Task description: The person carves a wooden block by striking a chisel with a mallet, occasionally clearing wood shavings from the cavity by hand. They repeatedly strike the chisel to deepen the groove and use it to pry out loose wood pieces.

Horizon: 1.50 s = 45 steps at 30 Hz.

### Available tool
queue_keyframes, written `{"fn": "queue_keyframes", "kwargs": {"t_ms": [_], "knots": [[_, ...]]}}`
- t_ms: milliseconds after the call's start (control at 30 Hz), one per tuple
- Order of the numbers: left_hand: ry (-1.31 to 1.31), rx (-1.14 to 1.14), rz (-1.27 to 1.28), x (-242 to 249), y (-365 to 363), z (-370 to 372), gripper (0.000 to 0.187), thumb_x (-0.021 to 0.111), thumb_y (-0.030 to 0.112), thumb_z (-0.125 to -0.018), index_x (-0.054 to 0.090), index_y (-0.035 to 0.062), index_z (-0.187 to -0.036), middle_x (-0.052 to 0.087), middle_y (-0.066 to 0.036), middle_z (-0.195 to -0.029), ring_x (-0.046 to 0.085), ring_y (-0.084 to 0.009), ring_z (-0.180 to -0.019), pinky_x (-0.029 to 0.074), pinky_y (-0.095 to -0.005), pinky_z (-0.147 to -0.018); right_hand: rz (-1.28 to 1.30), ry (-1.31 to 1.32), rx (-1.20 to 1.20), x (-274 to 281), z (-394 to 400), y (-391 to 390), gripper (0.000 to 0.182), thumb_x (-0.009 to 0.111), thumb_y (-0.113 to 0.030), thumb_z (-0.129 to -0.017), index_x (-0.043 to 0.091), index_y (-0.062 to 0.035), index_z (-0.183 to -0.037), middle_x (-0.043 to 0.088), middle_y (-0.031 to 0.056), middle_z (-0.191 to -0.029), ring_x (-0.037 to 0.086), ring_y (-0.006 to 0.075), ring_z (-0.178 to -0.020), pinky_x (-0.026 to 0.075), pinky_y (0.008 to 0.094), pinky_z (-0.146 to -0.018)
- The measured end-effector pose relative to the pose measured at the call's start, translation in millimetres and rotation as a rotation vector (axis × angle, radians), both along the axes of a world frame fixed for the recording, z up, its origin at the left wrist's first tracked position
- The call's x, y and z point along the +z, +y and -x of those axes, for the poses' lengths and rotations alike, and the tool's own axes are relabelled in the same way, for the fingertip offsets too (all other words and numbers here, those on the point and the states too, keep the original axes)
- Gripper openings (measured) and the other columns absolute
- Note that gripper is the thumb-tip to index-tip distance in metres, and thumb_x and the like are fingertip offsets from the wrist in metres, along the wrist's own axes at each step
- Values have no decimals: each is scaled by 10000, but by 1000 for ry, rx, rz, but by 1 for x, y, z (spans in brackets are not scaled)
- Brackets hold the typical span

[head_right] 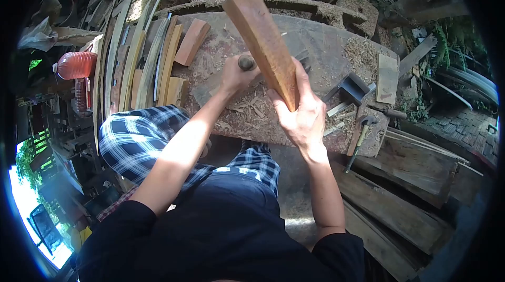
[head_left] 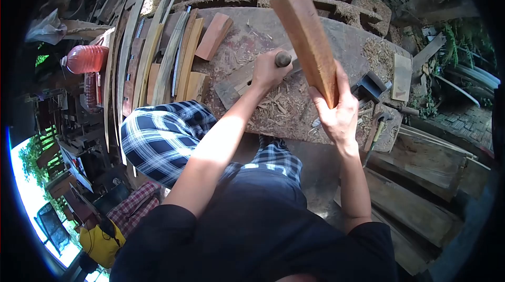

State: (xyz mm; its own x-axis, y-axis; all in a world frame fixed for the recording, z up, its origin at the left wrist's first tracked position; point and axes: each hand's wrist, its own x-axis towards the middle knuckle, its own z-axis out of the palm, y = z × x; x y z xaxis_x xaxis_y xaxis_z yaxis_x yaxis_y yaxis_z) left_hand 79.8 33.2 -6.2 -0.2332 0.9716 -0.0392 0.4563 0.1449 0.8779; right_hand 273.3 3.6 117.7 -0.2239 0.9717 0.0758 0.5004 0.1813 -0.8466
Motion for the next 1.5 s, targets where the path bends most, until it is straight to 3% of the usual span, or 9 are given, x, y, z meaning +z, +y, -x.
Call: {"fn": "queue_keyframes", "kwargs": {"t_ms": [100,167,233,300,400,567,1067,1267,1500], "knots": [[68,-62,41,0,-3,-2,233,794,198,-757,754,91,-960,729,-182,-855,730,-353,-813,566,-428,-727,-48,94,-22,2,7,-3,719,781,-223,-853,458,-163,-1492,731,224,-1125,728,381,-1048,596,435,-884],[27,-104,18,4,-9,-5,204,791,189,-771,752,96,-949,734,-168,-862,737,-332,-812,567,-411,-724,133,-148,72,-10,3,0,730,766,-351,-864,455,-139,-1490,725,240,-1132,727,411,-1017,592,481,-851],[-30,6,-67,-13,-13,-4,174,773,152,-791,749,93,-953,731,-164,-850,744,-307,-805,563,-379,-723,212,-44,21,-28,-2,0,729,755,-387,-875,456,-135,-1491,722,250,-1136,721,418,-1034,583,480,-862],[-85,-29,-95,-15,-26,9,129,746,114,-821,746,78,-945,743,-109,-820,741,-215,-775,552,-322,-717,203,1,-38,-52,-6,-1,728,744,-407,-884,457,-129,-1492,717,260,-1143,715,420,-1051,576,479,-879],[-203,41,-10,-1,-50,22,135,728,93,-912,735,52,-1041,751,-15,-1003,670,-77,-882,530,-244,-804,263,-45,-119,-88,-16,5,734,726,-443,-895,457,-117,-1495,709,271,-1156,704,423,-1079,563,477,-909],[-192,110,-150,12,-61,29,144,730,110,-883,739,47,-1012,738,-21,-849,671,-82,-765,527,-248,-716,231,-245,-130,-161,-24,5,730,706,-465,-903,454,-131,-1502,710,261,-1159,699,440,-1060,560,498,-900],[-49,20,-140,-1,-44,7,125,731,72,-850,727,42,-971,726,-53,-833,682,-93,-799,528,-267,-731,250,-304,-154,-153,-19,-2,698,690,-464,-910,433,-181,-1494,723,276,-1041,696,480,-989,567,538,-844],[-143,103,-168,33,-45,11,124,741,52,-849,738,30,-971,739,-23,-846,677,-78,-795,526,-245,-726,265,-331,-140,-145,-19,-1,719,698,-466,-904,426,-182,-1506,726,281,-1021,700,482,-976,570,536,-842],[-119,101,-144,27,-23,16,115,739,127,-854,745,50,-939,728,-18,-783,668,-64,-746,529,-256,-702,307,-306,-173,-156,-19,-2,736,729,-485,-885,453,-179,-1495,715,274,-1099,701,454,-1016,573,507,-855]]}}
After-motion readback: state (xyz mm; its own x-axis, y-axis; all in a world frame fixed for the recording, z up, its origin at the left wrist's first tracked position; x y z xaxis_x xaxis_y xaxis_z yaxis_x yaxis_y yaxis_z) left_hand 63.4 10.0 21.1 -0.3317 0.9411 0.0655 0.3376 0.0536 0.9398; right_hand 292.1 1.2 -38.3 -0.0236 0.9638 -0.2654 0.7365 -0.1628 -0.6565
